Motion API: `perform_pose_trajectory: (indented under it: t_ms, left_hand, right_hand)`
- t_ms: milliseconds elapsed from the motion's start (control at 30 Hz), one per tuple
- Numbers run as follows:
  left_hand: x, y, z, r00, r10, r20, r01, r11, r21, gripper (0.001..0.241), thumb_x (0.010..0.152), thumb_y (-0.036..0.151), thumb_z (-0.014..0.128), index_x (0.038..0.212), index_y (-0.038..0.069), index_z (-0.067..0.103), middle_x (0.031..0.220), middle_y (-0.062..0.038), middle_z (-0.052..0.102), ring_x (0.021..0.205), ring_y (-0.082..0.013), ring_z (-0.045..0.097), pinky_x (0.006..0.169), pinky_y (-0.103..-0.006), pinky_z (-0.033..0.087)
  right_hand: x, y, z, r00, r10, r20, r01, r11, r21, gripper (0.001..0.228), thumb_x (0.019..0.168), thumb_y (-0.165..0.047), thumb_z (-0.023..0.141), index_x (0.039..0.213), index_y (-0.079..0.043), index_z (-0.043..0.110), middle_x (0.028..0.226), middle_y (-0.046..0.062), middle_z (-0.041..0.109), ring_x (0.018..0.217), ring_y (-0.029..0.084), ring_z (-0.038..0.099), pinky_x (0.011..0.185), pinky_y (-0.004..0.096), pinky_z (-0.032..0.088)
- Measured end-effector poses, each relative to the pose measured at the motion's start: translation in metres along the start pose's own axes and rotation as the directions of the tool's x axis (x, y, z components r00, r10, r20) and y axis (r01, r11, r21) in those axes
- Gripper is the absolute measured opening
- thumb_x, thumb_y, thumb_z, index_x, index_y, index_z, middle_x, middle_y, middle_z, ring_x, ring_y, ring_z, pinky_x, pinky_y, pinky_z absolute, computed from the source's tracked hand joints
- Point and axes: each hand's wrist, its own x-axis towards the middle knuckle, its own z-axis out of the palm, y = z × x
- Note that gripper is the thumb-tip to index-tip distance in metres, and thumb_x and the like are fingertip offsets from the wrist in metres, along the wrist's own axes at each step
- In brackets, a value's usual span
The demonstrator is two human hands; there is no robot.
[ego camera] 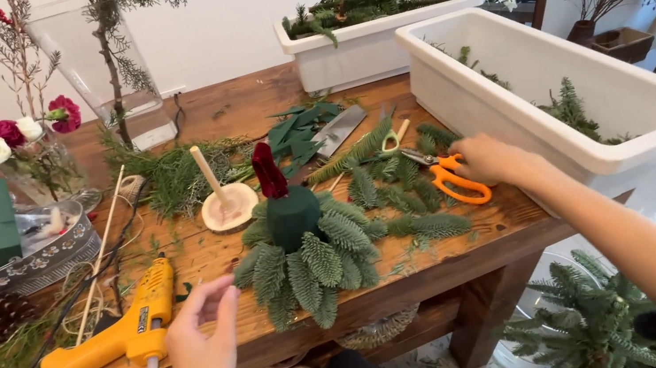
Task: The person trims pine branches from a small Christmas tree using orange shears and arranges the cut pieces onto a green floral foam base on a wooden table. The person alternates between trimming the tree on the floor and arranging the branches on the table.
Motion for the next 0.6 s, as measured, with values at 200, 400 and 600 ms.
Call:
perform_pose_trajectory:
  t_ms: [200,400,600]
  left_hand:
    - [-0.024,0.051,0.027,0.984,0.108,0.14,-0.108,0.994,-0.009,0.021,0.089,0.018,0.064,0.103,0.015,0.079,0.091,0.0,0.078,0.084,-0.0109,0.067,0.082,-0.0259,0.053]
    - [-0.028,0.069,0.056,0.962,0.063,0.264,-0.081,0.995,0.056,0.024,0.092,0.025,0.06,0.106,0.019,0.078,0.091,0.002,0.076,0.083,-0.0109,0.066,0.079,-0.0268,0.053]
    - [-0.01,0.065,0.164,0.773,0.355,0.525,-0.453,0.889,0.065,0.027,0.094,0.008,0.058,0.119,0.007,0.068,0.117,-0.009,0.072,0.102,-0.0223,0.071,0.094,-0.0378,0.056]
  right_hand:
    - [0.005,0.018,0.037,0.988,0.122,0.091,-0.13,0.988,0.087,0.071,0.097,-0.022,0.059,0.157,-0.017,0.022,0.12,0.017,0.063,0.079,0.025,0.064,0.063,0.037,0.048]
    - [-0.023,0.019,0.018,0.988,0.153,0.028,-0.147,0.862,0.484,0.074,0.092,-0.032,0.054,0.158,-0.022,0.023,0.108,0.014,0.063,0.088,0.025,0.062,0.072,0.037,0.044]
    - [-0.081,0.048,0.023,0.995,0.032,-0.091,0.068,0.443,0.894,0.083,0.082,-0.004,0.067,0.156,-0.012,0.031,0.09,0.013,0.069,0.077,0.024,0.069,0.061,0.036,0.053]
